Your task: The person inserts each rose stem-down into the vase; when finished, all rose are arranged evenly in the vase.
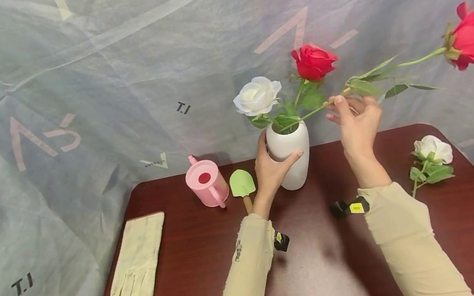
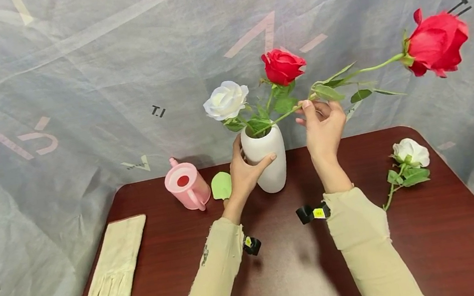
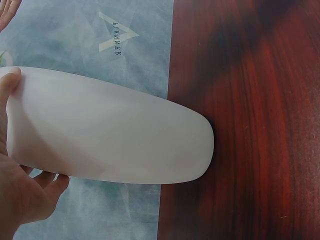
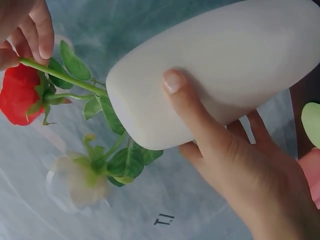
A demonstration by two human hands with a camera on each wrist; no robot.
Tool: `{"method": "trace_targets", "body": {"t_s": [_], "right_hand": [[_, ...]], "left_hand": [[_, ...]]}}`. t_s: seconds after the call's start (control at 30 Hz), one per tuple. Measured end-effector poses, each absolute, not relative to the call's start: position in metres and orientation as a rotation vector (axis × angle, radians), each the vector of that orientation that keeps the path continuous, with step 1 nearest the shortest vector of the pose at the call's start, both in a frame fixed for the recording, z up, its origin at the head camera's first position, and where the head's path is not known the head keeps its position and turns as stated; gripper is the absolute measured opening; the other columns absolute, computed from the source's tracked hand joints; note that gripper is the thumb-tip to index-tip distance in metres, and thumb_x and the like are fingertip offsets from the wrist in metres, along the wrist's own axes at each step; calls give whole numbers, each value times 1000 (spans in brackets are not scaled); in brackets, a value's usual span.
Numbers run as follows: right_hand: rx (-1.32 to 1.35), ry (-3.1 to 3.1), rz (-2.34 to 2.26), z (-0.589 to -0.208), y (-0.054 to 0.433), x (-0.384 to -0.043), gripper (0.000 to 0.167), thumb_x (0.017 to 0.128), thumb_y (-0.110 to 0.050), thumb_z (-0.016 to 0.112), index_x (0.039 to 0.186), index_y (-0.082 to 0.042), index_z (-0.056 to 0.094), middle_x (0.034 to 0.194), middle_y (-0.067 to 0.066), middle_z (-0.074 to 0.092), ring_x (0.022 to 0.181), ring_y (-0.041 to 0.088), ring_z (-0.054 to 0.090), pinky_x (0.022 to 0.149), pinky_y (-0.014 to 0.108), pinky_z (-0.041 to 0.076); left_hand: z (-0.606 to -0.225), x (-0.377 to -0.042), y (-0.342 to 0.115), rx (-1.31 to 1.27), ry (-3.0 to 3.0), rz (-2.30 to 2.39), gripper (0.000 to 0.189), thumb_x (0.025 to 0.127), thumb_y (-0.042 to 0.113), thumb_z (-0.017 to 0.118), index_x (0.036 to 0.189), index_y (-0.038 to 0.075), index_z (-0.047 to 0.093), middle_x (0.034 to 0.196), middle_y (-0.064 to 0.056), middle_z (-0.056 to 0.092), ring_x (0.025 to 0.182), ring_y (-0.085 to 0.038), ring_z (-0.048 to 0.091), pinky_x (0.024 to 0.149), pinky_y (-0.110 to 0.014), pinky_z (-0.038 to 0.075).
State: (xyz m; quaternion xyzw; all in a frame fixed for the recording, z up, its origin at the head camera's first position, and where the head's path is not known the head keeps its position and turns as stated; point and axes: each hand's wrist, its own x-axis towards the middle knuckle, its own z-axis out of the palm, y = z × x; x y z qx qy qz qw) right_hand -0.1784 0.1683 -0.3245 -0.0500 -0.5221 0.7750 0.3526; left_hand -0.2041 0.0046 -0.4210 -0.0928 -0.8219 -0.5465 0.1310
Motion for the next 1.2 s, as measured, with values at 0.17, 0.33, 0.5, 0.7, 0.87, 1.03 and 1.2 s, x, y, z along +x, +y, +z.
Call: {"method": "trace_targets", "body": {"t_s": [0.17,0.33,0.5,0.7,0.87,1.03,1.2], "right_hand": [[-81,-1403,1958,-329,165,-180,12,83,5,64,94,2,60,78,10,67,68,17,66,61,23,52],[-62,-1551,1875,-334,155,-182,17,83,6,63,98,-1,63,79,6,66,65,13,65,61,22,51],[-103,-1831,1709,-337,145,-186,15,84,0,64,98,2,65,82,10,64,66,8,63,67,22,49],[-159,-2130,1468,-343,139,-188,12,81,-11,66,84,0,66,75,10,61,71,11,52,65,26,39],[-194,-2283,1460,-344,141,-191,24,81,-17,66,74,-1,50,66,5,37,59,17,34,54,30,29],[-174,-2291,1713,-340,150,-184,32,83,-19,67,107,1,59,86,5,51,72,11,47,60,25,42],[-102,-2200,1788,-335,157,-172,41,84,-17,67,120,-1,55,106,2,56,82,7,56,64,23,45]], "left_hand": [[-423,-202,6,-272,-2393,-1590,91,65,54,78,140,40,29,129,13,48,106,-12,53,81,-40,46],[-424,-200,7,-272,-2390,-1587,92,65,54,79,140,39,30,127,11,50,104,-11,54,80,-39,46],[-424,-200,6,-286,-2370,-1594,91,65,52,79,141,39,29,127,11,50,104,-11,54,80,-38,46],[-423,-199,7,-298,-2377,-1582,92,66,53,78,141,38,28,127,10,49,101,-12,55,77,-37,47],[-422,-200,10,-321,-2382,-1570,91,67,53,77,142,37,28,129,10,48,100,-12,56,76,-37,48],[-422,-200,11,-310,-2399,-1561,93,66,54,77,143,36,27,130,9,48,101,-12,55,76,-37,47],[-422,-201,11,-302,-2395,-1554,92,66,53,78,142,37,28,128,8,50,101,-13,56,76,-38,48]]}}
